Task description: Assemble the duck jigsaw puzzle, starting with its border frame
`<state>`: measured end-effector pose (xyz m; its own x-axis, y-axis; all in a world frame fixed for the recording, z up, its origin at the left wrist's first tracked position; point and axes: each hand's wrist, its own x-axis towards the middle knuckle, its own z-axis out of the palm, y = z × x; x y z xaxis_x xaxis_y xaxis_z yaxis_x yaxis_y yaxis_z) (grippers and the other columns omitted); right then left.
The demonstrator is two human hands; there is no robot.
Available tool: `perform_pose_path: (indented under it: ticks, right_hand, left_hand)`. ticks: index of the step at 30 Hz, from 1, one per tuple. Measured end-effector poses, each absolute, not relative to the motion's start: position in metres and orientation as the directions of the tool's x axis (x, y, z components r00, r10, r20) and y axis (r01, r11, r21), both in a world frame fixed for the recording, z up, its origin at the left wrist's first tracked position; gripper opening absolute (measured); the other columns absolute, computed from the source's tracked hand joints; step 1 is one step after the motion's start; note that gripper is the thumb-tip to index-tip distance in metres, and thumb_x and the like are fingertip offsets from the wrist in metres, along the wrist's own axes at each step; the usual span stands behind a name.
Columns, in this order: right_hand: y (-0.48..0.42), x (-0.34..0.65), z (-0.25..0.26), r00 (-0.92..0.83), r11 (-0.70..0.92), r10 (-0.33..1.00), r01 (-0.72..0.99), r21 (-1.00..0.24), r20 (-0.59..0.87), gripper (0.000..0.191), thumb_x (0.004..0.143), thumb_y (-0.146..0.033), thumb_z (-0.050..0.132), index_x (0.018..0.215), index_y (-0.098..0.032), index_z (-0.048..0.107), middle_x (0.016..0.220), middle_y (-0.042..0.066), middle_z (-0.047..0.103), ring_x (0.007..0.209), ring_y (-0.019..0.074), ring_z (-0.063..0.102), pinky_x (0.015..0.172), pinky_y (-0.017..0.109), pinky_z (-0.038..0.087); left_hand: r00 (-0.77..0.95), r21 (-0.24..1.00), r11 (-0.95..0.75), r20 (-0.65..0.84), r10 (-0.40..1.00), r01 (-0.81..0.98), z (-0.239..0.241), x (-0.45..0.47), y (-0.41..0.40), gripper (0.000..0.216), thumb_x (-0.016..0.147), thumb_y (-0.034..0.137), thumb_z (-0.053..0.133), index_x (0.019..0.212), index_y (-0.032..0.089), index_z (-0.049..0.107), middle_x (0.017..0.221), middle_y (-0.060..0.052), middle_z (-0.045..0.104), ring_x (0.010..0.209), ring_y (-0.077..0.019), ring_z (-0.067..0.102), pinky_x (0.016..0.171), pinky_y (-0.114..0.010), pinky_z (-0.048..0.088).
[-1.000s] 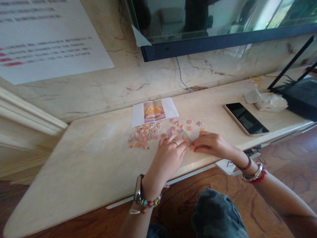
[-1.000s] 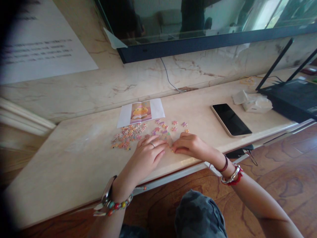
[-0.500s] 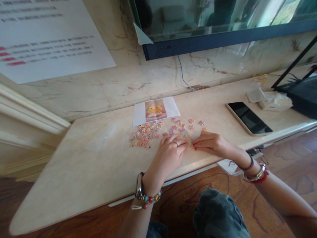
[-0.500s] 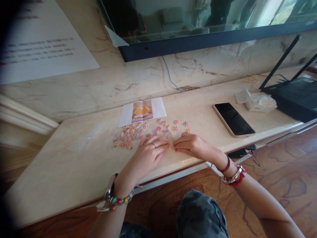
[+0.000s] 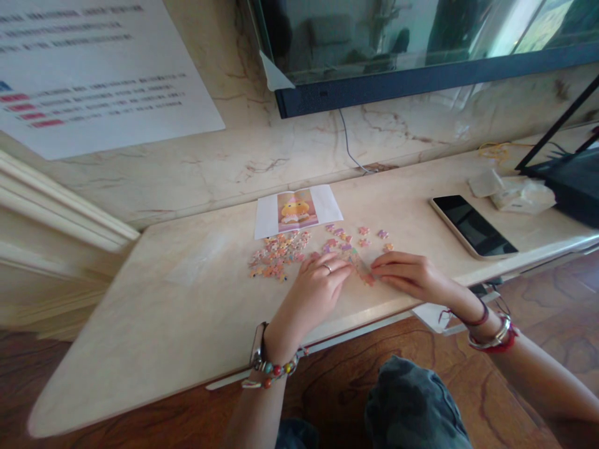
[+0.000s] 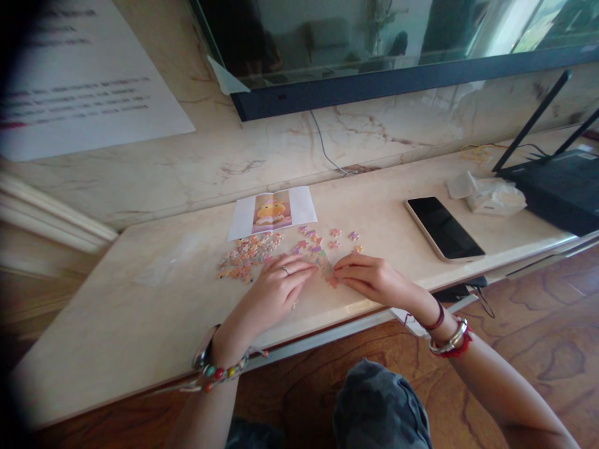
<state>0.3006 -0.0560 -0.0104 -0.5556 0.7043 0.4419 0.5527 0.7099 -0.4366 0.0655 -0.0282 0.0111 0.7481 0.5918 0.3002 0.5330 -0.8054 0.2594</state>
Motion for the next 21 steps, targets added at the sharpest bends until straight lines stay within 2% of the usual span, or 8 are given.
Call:
perform_pose_path:
  ticks: [3,5,8,12,17,21]
  right_hand:
    - [-0.05,0.317,-0.01,-0.379,0.628,0.759,0.639,-0.444,0.529,0.021,0.085,-0.021,0.046,0.098,-0.018,0.063,0.1,0.009,0.062,0.092,0.0163,0.059,0.08,0.03,0.05]
    - [-0.044,0.327,-0.01,-0.31,0.561,0.797,0.698,-0.445,0.518,0.02,0.084,-0.023,0.048,0.097,-0.019,0.063,0.099,0.009,0.062,0.089,0.0167,0.059,0.078,0.03,0.05]
    - [-0.036,0.334,-0.009,-0.322,0.515,0.836,0.739,-0.433,0.445,0.026,0.082,-0.03,0.051,0.103,-0.02,0.062,0.103,0.01,0.06,0.092,0.0186,0.058,0.081,0.033,0.05]
    - [-0.032,0.334,-0.013,-0.346,0.485,0.865,0.765,-0.424,0.363,0.035,0.082,-0.035,0.051,0.113,-0.02,0.057,0.109,0.011,0.055,0.094,0.0194,0.057,0.082,0.034,0.049]
    - [-0.03,0.336,-0.017,-0.403,0.525,0.847,0.739,-0.422,0.347,0.025,0.083,-0.033,0.049,0.1,-0.02,0.062,0.102,0.009,0.057,0.095,0.0188,0.056,0.084,0.034,0.047]
    - [-0.028,0.338,-0.018,-0.389,0.514,0.854,0.733,-0.445,0.346,0.019,0.083,-0.032,0.05,0.089,-0.018,0.062,0.093,0.009,0.059,0.087,0.0178,0.057,0.08,0.033,0.048]
  left_hand:
    - [0.682,0.297,-0.768,0.354,0.64,0.567,0.014,0.047,-0.025,0.025,0.086,0.014,0.043,0.106,0.018,0.058,0.105,-0.004,0.062,0.103,-0.017,0.052,0.09,-0.035,0.042]
    - [0.601,0.307,-0.703,0.369,0.709,0.641,0.013,0.033,-0.026,0.025,0.085,0.015,0.045,0.107,0.018,0.057,0.104,-0.005,0.061,0.1,-0.0174,0.053,0.089,-0.036,0.043]
    - [0.526,0.285,-0.621,0.345,0.777,0.73,0.007,0.018,-0.03,0.024,0.082,0.02,0.052,0.105,0.018,0.058,0.102,-0.006,0.061,0.099,-0.0207,0.054,0.09,-0.04,0.042]
    - [0.51,0.263,-0.58,0.29,0.81,0.771,0.002,0.021,-0.034,0.035,0.076,0.029,0.061,0.11,0.021,0.056,0.112,-0.006,0.059,0.108,-0.0245,0.049,0.094,-0.044,0.038]
    - [0.485,0.259,-0.524,0.204,0.851,0.811,-0.001,0.035,-0.036,0.038,0.074,0.03,0.064,0.11,0.023,0.056,0.119,-0.004,0.056,0.115,-0.0259,0.044,0.098,-0.047,0.032]
    - [0.485,0.258,-0.517,0.181,0.856,0.816,-0.003,0.035,-0.035,0.037,0.075,0.029,0.062,0.111,0.024,0.056,0.121,-0.001,0.056,0.117,-0.0244,0.043,0.1,-0.047,0.029]
